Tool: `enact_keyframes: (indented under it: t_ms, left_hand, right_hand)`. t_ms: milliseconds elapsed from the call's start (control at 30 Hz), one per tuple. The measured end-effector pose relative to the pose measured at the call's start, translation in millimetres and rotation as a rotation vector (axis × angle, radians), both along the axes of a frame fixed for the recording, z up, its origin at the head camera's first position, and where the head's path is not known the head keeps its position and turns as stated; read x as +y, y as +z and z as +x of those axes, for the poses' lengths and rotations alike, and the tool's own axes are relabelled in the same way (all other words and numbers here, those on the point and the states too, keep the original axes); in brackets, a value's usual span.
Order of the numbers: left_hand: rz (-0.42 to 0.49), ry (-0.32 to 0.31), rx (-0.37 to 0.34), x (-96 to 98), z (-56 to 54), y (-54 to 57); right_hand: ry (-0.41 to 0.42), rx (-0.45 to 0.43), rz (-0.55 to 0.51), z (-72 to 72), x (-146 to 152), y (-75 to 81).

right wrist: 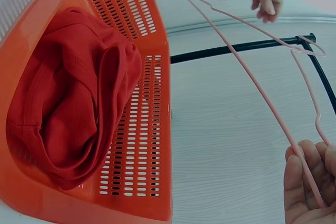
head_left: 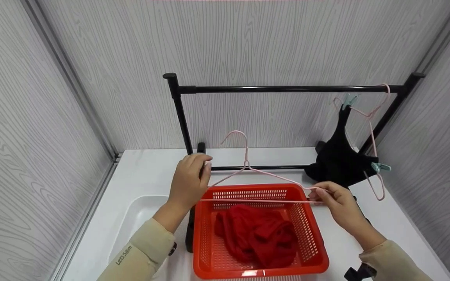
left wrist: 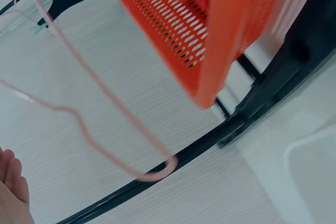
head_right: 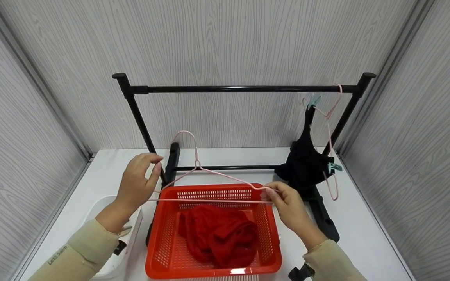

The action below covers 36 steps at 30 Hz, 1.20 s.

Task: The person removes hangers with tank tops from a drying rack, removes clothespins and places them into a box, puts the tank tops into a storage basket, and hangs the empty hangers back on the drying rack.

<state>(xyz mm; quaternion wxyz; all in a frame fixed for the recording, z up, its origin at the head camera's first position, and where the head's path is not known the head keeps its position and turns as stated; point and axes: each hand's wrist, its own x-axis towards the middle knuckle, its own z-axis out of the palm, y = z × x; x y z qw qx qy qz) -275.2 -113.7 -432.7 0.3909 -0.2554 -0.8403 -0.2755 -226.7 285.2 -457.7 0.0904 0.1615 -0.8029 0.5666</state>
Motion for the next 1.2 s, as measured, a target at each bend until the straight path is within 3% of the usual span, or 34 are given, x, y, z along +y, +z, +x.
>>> enact_keyframes:
  t_ms: [300,767,900,1000,1200]
  left_hand:
    - [-0.074,0.107,0.043,-2.9,-23.1,47.1]
    - [-0.167,0.247,-0.055,-11.3,-54.9,97.4]
    - [-0.188,0.26,-0.099,-14.6,-64.4,107.3]
    - [-0.216,0.273,-0.157,-20.1,-68.4,108.2]
    - [-0.353,0.357,-0.269,-27.8,-67.1,112.0]
  right_hand:
    - [-0.01,-0.013,0.007,1.4,0.6,0.0]
    - [-0.004,0.016,-0.015,-3.7,0.0,-1.6]
    - [0.009,0.013,-0.03,-4.9,-1.6,-3.6]
    - [0.017,0.01,-0.03,-5.0,-4.6,-5.2]
    - [0.024,0.004,-0.027,-6.5,-5.9,-3.7]
